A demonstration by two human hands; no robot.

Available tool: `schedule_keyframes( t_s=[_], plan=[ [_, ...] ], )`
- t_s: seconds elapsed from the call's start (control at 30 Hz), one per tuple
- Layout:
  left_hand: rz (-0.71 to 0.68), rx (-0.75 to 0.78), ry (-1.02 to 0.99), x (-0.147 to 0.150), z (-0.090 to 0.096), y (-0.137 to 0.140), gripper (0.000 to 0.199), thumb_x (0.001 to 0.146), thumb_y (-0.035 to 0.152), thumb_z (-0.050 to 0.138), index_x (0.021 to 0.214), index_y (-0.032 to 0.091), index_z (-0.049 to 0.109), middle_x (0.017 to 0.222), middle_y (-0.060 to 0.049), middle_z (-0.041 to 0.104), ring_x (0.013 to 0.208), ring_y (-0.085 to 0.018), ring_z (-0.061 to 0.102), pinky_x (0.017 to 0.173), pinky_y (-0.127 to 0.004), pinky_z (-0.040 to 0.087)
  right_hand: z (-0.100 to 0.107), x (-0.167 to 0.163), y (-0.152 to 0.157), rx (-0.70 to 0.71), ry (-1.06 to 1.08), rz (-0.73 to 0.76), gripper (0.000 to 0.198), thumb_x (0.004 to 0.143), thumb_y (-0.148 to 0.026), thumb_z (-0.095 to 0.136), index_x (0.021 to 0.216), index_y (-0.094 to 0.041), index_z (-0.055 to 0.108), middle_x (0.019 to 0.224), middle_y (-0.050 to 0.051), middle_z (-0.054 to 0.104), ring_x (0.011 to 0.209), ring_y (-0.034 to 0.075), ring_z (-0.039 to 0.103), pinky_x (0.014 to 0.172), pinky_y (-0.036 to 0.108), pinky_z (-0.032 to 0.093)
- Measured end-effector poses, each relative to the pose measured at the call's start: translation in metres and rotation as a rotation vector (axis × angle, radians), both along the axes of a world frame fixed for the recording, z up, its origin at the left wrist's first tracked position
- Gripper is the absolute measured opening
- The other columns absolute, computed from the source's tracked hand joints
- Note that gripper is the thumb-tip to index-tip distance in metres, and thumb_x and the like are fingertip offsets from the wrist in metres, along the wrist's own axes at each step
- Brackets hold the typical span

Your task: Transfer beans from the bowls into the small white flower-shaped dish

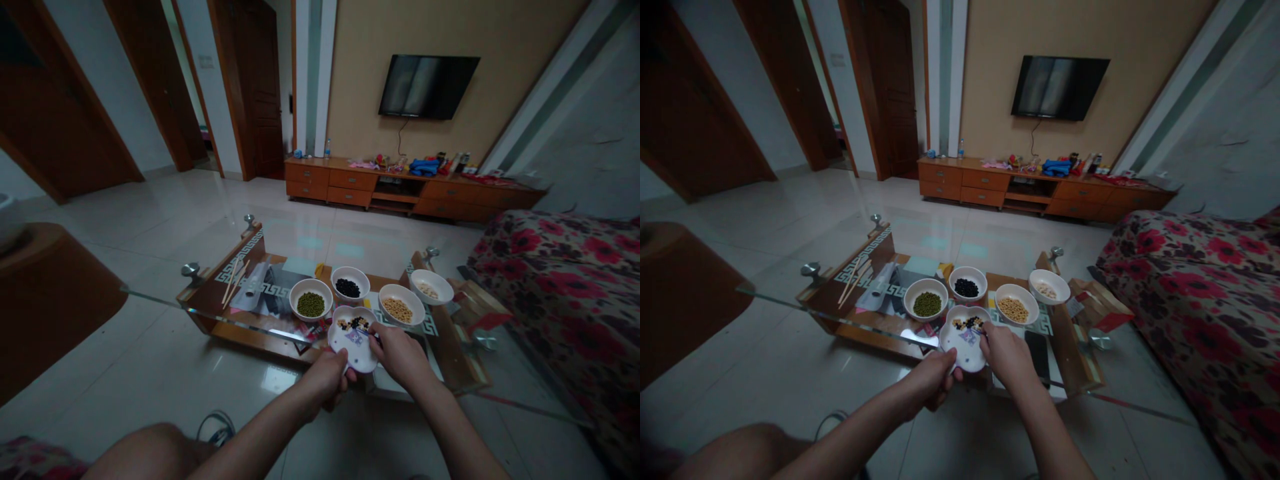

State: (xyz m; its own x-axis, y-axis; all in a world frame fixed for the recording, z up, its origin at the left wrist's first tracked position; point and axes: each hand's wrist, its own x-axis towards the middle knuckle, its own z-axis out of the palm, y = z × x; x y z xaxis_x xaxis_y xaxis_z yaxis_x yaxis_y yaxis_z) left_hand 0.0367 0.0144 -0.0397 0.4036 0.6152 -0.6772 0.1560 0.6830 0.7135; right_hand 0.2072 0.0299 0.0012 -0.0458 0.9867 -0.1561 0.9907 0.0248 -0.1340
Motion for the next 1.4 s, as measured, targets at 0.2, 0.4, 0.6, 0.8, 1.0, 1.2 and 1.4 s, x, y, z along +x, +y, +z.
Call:
schedule_keyframes(
  t_s=[0.2, 0.4, 0.6, 0.8, 1.0, 1.2, 1.4],
  plan=[
    [0.004, 0.005, -0.024, 0.0, 0.0, 0.0, 0.05, 0.096, 0.049, 0.02, 0.071, 0.019, 0.049, 0.043, 0.008, 0.032, 0.027, -0.006, 0.023, 0.038, -0.019, 0.014, 0.0, 0.0, 0.0, 0.011, -0.001, 0.009, 0.024, 0.091, -0.031, 0.041, 0.102, -0.023, 0.061, 0.096, 0.007, 0.07, 0.09, 0.02, 0.066, 0.064, 0.025, 0.037],
    [0.014, -0.008, -0.022, 0.0, -0.002, 0.0, 0.05, 0.096, 0.05, 0.02, 0.071, 0.019, 0.049, 0.043, 0.008, 0.032, 0.027, -0.006, 0.021, 0.038, -0.019, 0.013, 0.004, -0.001, -0.001, 0.005, -0.003, 0.01, 0.024, 0.091, -0.031, 0.041, 0.102, -0.023, 0.061, 0.095, 0.008, 0.069, 0.09, 0.02, 0.066, 0.063, 0.025, 0.036],
    [0.008, 0.017, -0.041, -0.001, -0.005, 0.001, 0.048, 0.096, 0.047, 0.02, 0.071, 0.019, 0.05, 0.043, 0.008, 0.033, 0.027, -0.007, 0.022, 0.037, -0.02, 0.014, 0.004, -0.001, 0.0, 0.015, 0.014, 0.012, 0.026, 0.092, -0.032, 0.04, 0.104, -0.024, 0.061, 0.094, 0.007, 0.07, 0.089, 0.02, 0.066, 0.062, 0.025, 0.036],
    [0.004, 0.01, -0.017, 0.0, -0.004, 0.0, 0.052, 0.093, 0.057, 0.022, 0.071, 0.019, 0.05, 0.043, 0.008, 0.034, 0.027, -0.006, 0.023, 0.038, -0.019, 0.015, 0.006, -0.003, 0.002, 0.058, 0.059, 0.005, 0.029, 0.092, -0.035, 0.039, 0.108, -0.024, 0.062, 0.097, 0.006, 0.07, 0.092, 0.021, 0.065, 0.065, 0.025, 0.038],
    [0.0, 0.017, -0.028, 0.001, -0.006, 0.0, 0.051, 0.096, 0.05, 0.019, 0.07, 0.019, 0.05, 0.042, 0.008, 0.033, 0.026, -0.007, 0.022, 0.036, -0.019, 0.015, 0.011, -0.012, 0.011, 0.147, 0.103, -0.049, 0.03, 0.093, -0.035, 0.038, 0.108, -0.025, 0.062, 0.099, 0.005, 0.071, 0.091, 0.019, 0.065, 0.068, 0.025, 0.039],
    [0.014, 0.018, -0.054, 0.001, -0.014, -0.001, 0.05, 0.096, 0.051, 0.02, 0.072, 0.019, 0.05, 0.041, 0.009, 0.033, 0.025, -0.006, 0.021, 0.034, -0.019, 0.014, 0.012, -0.02, 0.023, 0.277, 0.09, -0.107, 0.026, 0.094, -0.035, 0.038, 0.105, -0.026, 0.06, 0.09, 0.004, 0.071, 0.084, 0.019, 0.066, 0.065, 0.026, 0.037],
    [0.025, 0.007, -0.054, 0.002, -0.016, -0.001, 0.05, 0.096, 0.048, 0.018, 0.072, 0.019, 0.05, 0.042, 0.008, 0.033, 0.025, -0.007, 0.021, 0.033, -0.02, 0.013, 0.013, -0.021, 0.03, 0.33, 0.084, -0.184, 0.027, 0.095, -0.034, 0.037, 0.105, -0.025, 0.06, 0.092, 0.004, 0.07, 0.085, 0.019, 0.065, 0.065, 0.026, 0.036]
  ],
)
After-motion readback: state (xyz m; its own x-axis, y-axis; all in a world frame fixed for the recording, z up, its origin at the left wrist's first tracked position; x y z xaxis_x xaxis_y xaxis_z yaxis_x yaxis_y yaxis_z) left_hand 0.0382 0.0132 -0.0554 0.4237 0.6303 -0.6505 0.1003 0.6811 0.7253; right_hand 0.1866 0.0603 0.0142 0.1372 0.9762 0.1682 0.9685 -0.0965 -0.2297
